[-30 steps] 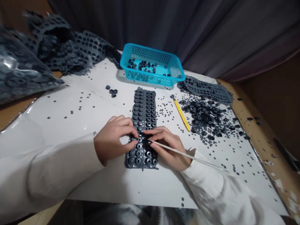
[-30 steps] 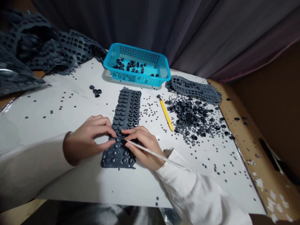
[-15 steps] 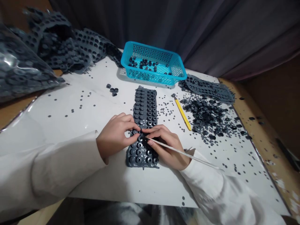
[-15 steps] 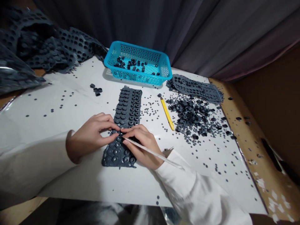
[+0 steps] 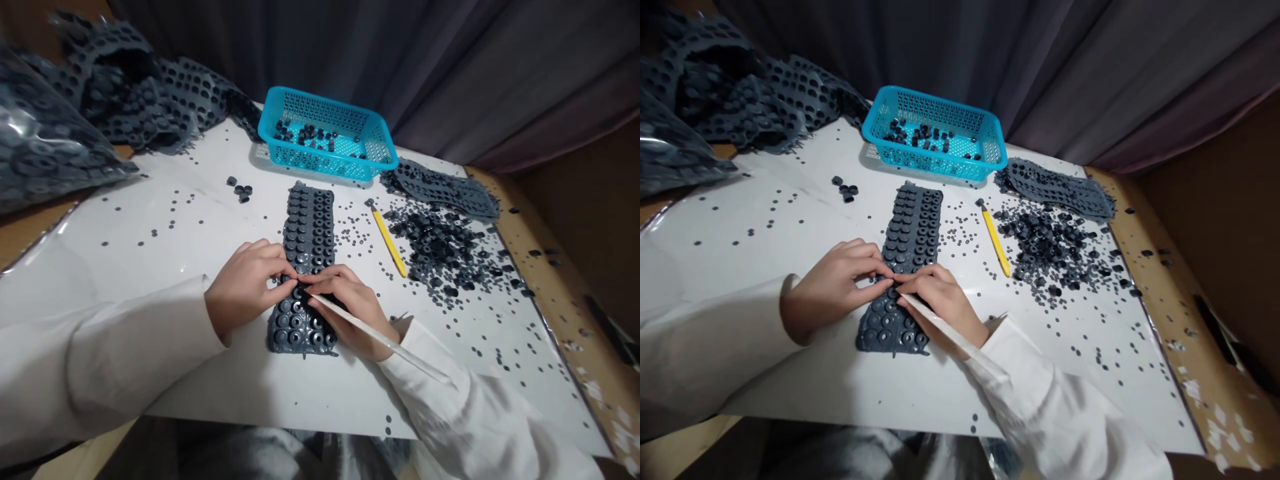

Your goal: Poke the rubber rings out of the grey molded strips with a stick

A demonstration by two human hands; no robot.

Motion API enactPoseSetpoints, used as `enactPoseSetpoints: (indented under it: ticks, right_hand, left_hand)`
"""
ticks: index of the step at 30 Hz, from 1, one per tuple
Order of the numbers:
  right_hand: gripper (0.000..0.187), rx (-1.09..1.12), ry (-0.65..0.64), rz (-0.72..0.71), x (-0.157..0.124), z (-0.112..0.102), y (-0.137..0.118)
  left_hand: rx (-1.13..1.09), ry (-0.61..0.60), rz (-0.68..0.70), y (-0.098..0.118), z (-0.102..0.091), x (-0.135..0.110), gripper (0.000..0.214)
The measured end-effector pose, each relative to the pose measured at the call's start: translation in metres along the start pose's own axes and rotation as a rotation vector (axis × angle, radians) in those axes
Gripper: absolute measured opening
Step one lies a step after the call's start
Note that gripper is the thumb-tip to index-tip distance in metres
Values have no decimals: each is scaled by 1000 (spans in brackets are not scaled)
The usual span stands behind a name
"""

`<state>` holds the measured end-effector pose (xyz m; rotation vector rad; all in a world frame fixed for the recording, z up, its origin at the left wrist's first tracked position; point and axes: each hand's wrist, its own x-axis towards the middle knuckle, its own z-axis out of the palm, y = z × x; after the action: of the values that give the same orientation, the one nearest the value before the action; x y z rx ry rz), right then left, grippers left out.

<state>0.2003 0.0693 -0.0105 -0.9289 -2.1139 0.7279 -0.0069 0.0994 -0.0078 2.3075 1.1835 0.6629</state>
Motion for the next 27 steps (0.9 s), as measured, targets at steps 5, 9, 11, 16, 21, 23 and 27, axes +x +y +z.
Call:
enactPoseSetpoints:
  ticks: [5, 9, 11, 16, 21, 23, 27]
  right_hand:
    - [8, -171, -48, -110, -1, 1, 3]
    - [6, -329, -71, -185, -1, 1, 4]
    - [7, -360, -81, -198, -2, 1, 5]
    - [11, -346, -104, -166, -4, 3, 7]
    - [8, 3, 45, -7, 0, -3, -1]
    - [6, 113, 65, 47, 1, -6, -4]
    - [5, 180, -6, 16, 2, -11, -5]
  left_hand:
    - [4, 1, -3, 0, 1, 0, 14]
    - [1, 1, -11, -1, 1, 0, 13]
    - [1, 0, -16, -1, 1, 0, 12]
    - [10, -2, -10, -1, 1, 0, 13]
    - [-40, 56, 28, 2, -1, -1, 10]
    - [-70, 77, 61, 4, -2, -2, 7]
    - [-54, 33, 86, 5, -4, -4, 8]
